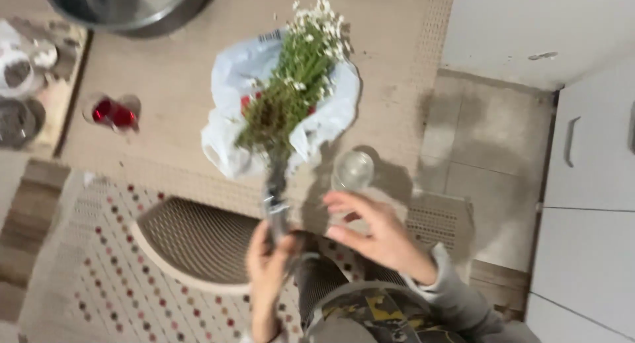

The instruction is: The person unpacks daisies and purple flowers from a plastic bag, trims stems with pruning shears, and places them into a glass jar on a table. The person handles the flowers one at a time, adjusting their position in the jar.

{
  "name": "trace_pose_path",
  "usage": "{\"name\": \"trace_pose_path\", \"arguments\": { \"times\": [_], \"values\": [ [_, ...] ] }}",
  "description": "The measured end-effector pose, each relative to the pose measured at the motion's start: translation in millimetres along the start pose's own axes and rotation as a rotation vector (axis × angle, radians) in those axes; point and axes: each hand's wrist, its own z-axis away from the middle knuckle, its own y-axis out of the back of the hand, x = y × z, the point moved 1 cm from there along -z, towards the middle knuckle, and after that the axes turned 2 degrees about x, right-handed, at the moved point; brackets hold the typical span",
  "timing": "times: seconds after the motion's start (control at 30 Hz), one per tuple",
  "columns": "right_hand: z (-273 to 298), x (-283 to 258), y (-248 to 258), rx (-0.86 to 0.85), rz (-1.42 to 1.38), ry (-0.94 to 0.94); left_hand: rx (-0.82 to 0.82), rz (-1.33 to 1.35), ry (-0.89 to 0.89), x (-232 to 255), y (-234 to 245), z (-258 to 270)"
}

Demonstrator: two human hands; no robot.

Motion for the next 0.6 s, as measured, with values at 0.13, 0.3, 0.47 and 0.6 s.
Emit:
{"name": "trace_pose_path", "arguments": {
  "times": [0.13, 0.3, 0.47, 0.6],
  "values": [
    [53, -5, 63, 0.112, -0.270, -0.005, -0.148, -0.112, -0.448, 34, -106, 45],
    [79, -23, 110, 0.341, -0.392, -0.156, -0.195, -0.318, -0.587, 81, -166, 70],
    [84, 7, 122, 0.465, -0.560, -0.220, -0.023, -0.736, -0.513, 64, -211, 58],
    [67, 23, 149, 0.416, -0.619, -0.246, 0.088, -0.670, -0.541, 74, -244, 33]
  ]
}}
